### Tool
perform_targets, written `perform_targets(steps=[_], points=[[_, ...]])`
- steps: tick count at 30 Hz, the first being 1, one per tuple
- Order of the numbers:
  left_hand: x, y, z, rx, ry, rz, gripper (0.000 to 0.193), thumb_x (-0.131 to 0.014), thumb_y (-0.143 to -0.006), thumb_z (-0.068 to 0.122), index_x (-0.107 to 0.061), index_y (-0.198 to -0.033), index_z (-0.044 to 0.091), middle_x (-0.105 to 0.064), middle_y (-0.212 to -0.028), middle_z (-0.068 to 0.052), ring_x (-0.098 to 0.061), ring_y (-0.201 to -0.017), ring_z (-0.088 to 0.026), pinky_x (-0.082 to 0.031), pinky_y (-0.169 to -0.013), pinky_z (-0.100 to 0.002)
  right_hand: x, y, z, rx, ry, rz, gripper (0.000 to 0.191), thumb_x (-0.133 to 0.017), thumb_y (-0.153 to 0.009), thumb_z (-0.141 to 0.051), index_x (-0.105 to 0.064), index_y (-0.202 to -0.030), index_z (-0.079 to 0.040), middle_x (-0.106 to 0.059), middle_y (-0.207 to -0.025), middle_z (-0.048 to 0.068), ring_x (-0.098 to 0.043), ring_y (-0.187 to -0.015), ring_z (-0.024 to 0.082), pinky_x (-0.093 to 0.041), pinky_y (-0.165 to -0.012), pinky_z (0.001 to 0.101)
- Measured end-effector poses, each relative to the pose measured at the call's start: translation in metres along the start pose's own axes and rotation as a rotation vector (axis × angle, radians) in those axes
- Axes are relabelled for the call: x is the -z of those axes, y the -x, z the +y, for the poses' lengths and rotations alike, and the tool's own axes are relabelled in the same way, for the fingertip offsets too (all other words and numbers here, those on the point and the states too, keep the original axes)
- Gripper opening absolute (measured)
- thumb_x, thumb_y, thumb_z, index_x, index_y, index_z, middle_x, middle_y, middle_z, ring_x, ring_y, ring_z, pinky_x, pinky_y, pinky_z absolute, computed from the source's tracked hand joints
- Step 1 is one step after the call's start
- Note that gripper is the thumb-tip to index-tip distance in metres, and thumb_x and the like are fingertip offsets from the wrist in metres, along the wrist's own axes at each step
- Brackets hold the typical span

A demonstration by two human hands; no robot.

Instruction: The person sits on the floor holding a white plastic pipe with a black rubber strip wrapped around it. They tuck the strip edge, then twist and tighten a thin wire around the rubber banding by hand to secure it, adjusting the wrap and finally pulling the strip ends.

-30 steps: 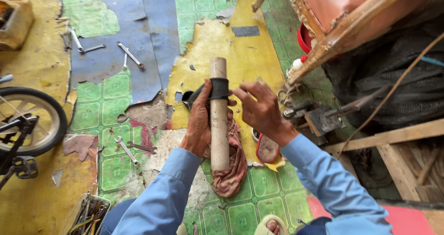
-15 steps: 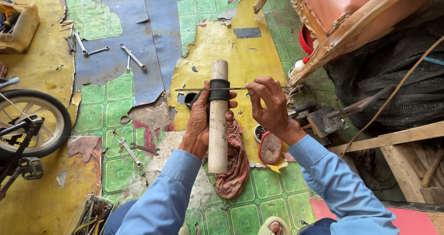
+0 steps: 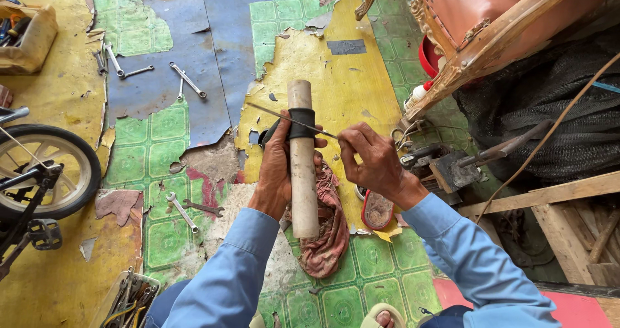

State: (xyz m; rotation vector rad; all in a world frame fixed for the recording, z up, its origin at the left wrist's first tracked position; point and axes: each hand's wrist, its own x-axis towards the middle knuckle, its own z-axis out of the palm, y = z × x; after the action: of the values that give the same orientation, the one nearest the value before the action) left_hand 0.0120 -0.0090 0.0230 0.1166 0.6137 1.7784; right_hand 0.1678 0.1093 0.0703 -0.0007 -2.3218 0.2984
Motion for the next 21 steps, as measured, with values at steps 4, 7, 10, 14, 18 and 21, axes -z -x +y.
perform_targets(steps=[4, 7, 10, 14, 18, 21], points=[[-0.004, -0.001, -0.007, -0.01, -0.02, -0.006, 0.068, -0.052, -0.098, 0.064, -0.067, -0.114, 0.0, -0.072, -0.08, -0.013, -0.067, -0.052, -0.02, -0.058, -0.044, -0.032, -0.005, -0.001, -0.009, -0.065, -0.087, 0.012, 0.017, -0.067, -0.091, 0.008, -0.062, -0.105, 0.0, -0.065, -0.092, 0.014, -0.069, -0.074, 0.03, -0.055, -0.062, 0.039], [-0.006, 0.0, -0.008, -0.037, -0.068, 0.007, 0.065, -0.054, -0.1, 0.062, -0.066, -0.115, 0.0, -0.071, -0.08, -0.014, -0.067, -0.053, -0.019, -0.057, -0.044, -0.03, -0.006, -0.002, -0.015, -0.154, -0.169, 0.0, 0.017, -0.066, -0.092, 0.008, -0.062, -0.106, 0.001, -0.066, -0.094, 0.016, -0.071, -0.073, 0.028, -0.057, -0.06, 0.0366], [-0.006, 0.002, -0.003, -0.06, -0.129, 0.048, 0.065, -0.052, -0.099, 0.061, -0.066, -0.114, -0.001, -0.071, -0.08, -0.012, -0.067, -0.052, -0.018, -0.058, -0.043, -0.03, -0.007, -0.002, -0.019, -0.071, -0.112, 0.036, 0.017, -0.066, -0.091, 0.006, -0.06, -0.106, 0.001, -0.064, -0.094, 0.017, -0.068, -0.08, 0.035, -0.057, -0.067, 0.0412], [-0.008, 0.005, -0.008, -0.105, -0.166, 0.08, 0.059, -0.054, -0.1, 0.057, -0.066, -0.115, 0.001, -0.071, -0.081, -0.012, -0.066, -0.051, -0.019, -0.057, -0.042, -0.031, -0.009, -0.002, -0.02, -0.14, -0.111, 0.028, 0.016, -0.065, -0.09, 0.007, -0.061, -0.105, 0.001, -0.063, -0.091, 0.017, -0.068, -0.077, 0.034, -0.056, -0.065, 0.0416], [-0.007, 0.002, -0.011, -0.1, -0.146, 0.081, 0.056, -0.054, -0.103, 0.054, -0.065, -0.117, 0.001, -0.072, -0.084, -0.01, -0.066, -0.053, -0.019, -0.056, -0.044, -0.032, -0.01, -0.001, -0.018, -0.108, -0.086, 0.034, 0.018, -0.065, -0.09, 0.007, -0.061, -0.106, 0.0, -0.063, -0.091, 0.016, -0.067, -0.078, 0.034, -0.056, -0.066, 0.0418], [0.001, -0.002, -0.002, 0.005, -0.034, 0.029, 0.064, -0.048, -0.1, 0.06, -0.066, -0.115, 0.001, -0.071, -0.076, -0.013, -0.068, -0.051, -0.02, -0.059, -0.044, -0.033, -0.008, 0.0, -0.017, -0.097, -0.086, 0.027, 0.018, -0.064, -0.088, 0.008, -0.06, -0.104, 0.0, -0.062, -0.09, 0.016, -0.066, -0.075, 0.033, -0.055, -0.065, 0.0419]])
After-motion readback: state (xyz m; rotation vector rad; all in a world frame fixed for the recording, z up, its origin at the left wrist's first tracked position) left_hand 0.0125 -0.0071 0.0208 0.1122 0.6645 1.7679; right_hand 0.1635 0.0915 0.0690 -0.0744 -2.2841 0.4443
